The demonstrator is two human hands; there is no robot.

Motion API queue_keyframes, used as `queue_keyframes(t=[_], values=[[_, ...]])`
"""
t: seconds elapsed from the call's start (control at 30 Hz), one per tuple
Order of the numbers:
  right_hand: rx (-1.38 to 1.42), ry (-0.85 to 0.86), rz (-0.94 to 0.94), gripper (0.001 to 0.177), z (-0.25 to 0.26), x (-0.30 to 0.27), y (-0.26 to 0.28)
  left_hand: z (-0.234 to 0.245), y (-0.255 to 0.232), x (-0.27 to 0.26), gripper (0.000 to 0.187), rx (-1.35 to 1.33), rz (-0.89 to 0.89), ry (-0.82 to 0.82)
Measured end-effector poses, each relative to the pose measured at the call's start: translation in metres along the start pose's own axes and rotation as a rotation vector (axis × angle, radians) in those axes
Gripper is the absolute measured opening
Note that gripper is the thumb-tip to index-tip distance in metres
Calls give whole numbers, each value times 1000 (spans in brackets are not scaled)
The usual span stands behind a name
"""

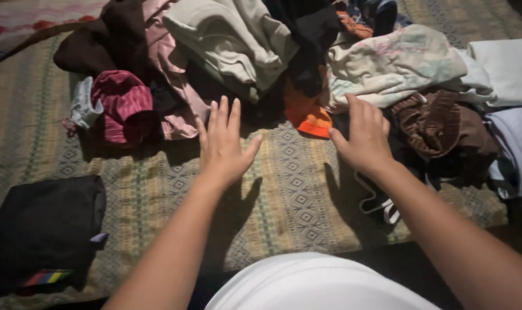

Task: Folding various articles of clothing on a bed and organizing them into stacks.

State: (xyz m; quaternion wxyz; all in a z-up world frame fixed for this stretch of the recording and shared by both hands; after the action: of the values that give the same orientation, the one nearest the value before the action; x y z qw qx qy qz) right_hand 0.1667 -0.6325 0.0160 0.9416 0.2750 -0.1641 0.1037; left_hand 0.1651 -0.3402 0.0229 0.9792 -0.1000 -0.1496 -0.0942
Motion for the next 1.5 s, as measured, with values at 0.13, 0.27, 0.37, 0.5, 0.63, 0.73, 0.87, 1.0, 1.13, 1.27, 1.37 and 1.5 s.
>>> queue_keyframes(t=[0.13,0.27,0.37,0.5,0.63,0.73,0.87,1.0,1.13,1.27,1.37,1.5], values=[[5,10,14,80,7,-5,-16,-8,-17,2,88,1,6,-4],[15,82,71,72,15,-18,-25,-21,-34,1,88,11,26,30],[33,111,114,64,26,-26,-35,-31,-50,1,87,-4,10,32],[-103,102,49,57,49,-27,-66,-46,-75,5,85,-32,-26,40],[-314,-1,21,63,93,-21,-69,-59,-103,10,84,-39,-56,63],[-331,123,-337,81,99,-18,-114,-72,-121,16,80,-47,-77,68],[-66,21,-128,39,119,14,-121,-65,-146,35,76,-231,-90,97],[488,158,-271,24,163,45,-45,-16,-171,87,99,-975,-38,264],[739,242,-102,19,171,61,-12,49,-169,108,109,-965,-213,212],[1030,222,201,12,182,71,23,63,-160,119,77,-1026,-395,244],[1285,150,207,4,182,88,17,81,-151,132,53,-1089,-422,97],[1837,341,258,23,163,110,3,99,-123,158,26,-1195,-221,38]])
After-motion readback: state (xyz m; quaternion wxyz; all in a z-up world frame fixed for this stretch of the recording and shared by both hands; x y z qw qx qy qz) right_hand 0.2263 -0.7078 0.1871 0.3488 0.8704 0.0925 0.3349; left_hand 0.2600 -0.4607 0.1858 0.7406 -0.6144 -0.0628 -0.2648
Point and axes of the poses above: each hand's wrist, its own x-axis towards the middle knuckle, its own z-axis out of the back of the hand, y = z × x, the point moved 5 cm from there along x, towards the middle knuckle, and after that the axes turned 13 degrees about x, right-handed, at the moved point
